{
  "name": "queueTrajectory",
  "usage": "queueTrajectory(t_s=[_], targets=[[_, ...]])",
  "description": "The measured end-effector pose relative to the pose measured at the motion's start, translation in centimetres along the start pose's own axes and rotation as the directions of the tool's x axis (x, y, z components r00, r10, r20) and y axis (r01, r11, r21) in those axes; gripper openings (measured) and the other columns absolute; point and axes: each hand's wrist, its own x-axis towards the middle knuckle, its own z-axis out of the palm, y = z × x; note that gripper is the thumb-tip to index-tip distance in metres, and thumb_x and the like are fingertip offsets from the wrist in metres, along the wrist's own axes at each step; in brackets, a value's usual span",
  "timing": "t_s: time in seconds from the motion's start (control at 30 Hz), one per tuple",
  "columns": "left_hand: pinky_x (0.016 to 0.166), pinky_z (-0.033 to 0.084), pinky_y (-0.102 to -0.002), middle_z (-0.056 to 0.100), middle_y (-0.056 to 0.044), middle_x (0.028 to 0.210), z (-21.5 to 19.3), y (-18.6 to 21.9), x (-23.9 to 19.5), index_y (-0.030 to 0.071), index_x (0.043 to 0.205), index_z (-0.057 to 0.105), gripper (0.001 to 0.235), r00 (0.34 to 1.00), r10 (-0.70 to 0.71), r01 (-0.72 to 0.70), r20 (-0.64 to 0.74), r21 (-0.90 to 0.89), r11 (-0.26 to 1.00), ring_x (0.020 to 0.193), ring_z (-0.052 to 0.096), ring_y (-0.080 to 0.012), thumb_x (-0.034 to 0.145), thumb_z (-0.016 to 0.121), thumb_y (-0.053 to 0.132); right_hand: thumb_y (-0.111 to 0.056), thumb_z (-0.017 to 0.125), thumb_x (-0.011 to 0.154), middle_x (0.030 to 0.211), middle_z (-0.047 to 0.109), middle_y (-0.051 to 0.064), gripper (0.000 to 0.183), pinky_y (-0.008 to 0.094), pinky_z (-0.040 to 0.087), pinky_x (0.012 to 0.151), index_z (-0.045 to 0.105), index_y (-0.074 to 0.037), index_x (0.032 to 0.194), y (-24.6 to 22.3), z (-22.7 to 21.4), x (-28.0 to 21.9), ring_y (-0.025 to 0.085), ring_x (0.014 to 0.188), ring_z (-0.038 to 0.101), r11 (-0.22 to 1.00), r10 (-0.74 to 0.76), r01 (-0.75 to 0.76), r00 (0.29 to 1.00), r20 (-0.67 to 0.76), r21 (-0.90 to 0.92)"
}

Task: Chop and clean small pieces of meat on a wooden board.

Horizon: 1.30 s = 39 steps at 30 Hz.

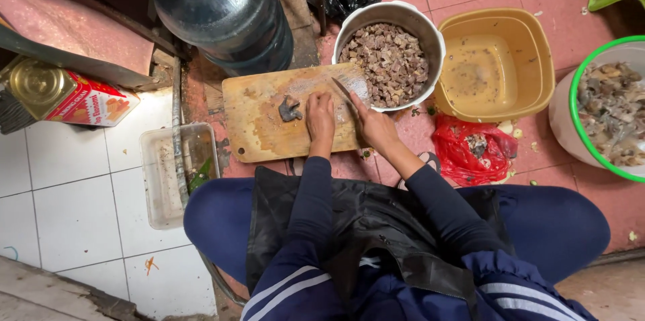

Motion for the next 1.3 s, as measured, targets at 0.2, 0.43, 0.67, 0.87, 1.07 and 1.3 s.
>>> queueTrajectory(t_s=[0.2,0.43,0.67,0.87,1.07,1.3], targets=[[0.089,0.056,-0.039,0.064,-0.011,0.107,-0.1,-1.1,-1.7,0.006,0.102,0.077,0.013,0.956,-0.246,0.200,-0.158,-0.260,0.945,0.096,0.067,-0.0334,0.089,0.075,0.005,-0.022,0.040,0.103,0.111,0.066,0.026,0.062,0.061,0.056,0.087,0.022,-0.037,0.161,1.4,4.0,0.5,0.053,0.098,0.068,0.999,-0.045,0.046,0.998,0.035,-0.020],[0.075,0.063,-0.028,0.063,-0.010,0.106,0.1,-1.3,-1.3,0.007,0.098,0.077,0.018,0.944,-0.240,0.172,-0.225,-0.285,0.943,0.093,0.072,-0.0285,0.084,0.073,-0.002,-0.019,0.037,0.103,0.103,0.064,0.022,0.065,0.057,0.059,0.077,0.018,-0.039,0.162,2.1,5.4,1.1,0.050,0.087,0.071,0.989,-0.140,0.138,0.989,-0.046,-0.056],[0.070,0.062,-0.029,0.069,-0.004,0.096,0.7,-1.7,-1.2,0.012,0.095,0.075,0.017,0.929,-0.265,0.205,-0.258,-0.236,0.950,0.085,0.073,-0.0231,0.080,0.077,0.004,-0.011,0.035,0.101,0.094,0.063,0.017,0.064,0.052,0.061,0.073,0.027,-0.033,0.161,0.6,4.0,0.1,0.043,0.081,0.074,0.953,-0.220,0.198,0.973,-0.074,-0.228],[0.069,0.062,-0.028,0.069,-0.004,0.092,0.8,-1.8,-0.9,0.010,0.092,0.074,0.013,0.944,-0.229,0.189,-0.236,-0.178,0.966,0.081,0.073,-0.0238,0.081,0.074,0.004,-0.010,0.031,0.102,0.095,0.063,0.018,0.065,0.053,0.060,0.076,0.023,-0.034,0.162,1.2,4.1,1.2,0.044,0.083,0.074,0.952,-0.223,0.217,0.975,-0.003,-0.216],[0.073,0.060,-0.035,0.065,-0.004,0.094,-0.4,-0.2,0.0,0.013,0.094,0.071,0.011,0.958,-0.137,0.127,-0.253,-0.058,0.990,0.085,0.071,-0.0270,0.084,0.070,0.009,-0.010,0.032,0.103,0.092,0.060,0.015,0.066,0.051,0.060,0.073,0.020,-0.035,0.163,1.4,4.0,1.9,0.041,0.079,0.074,0.932,-0.238,0.223,0.971,-0.018,-0.287],[0.077,0.057,-0.035,0.063,-0.004,0.093,1.0,-1.3,-0.2,0.013,0.094,0.071,0.012,0.963,-0.022,0.031,-0.270,0.027,0.999,0.087,0.068,-0.0263,0.084,0.070,0.008,-0.011,0.032,0.102,0.089,0.062,0.014,0.066,0.049,0.061,0.074,0.017,-0.031,0.164,1.6,5.8,5.1,0.038,0.081,0.074,0.898,-0.310,0.288,0.951,-0.015,-0.332]])
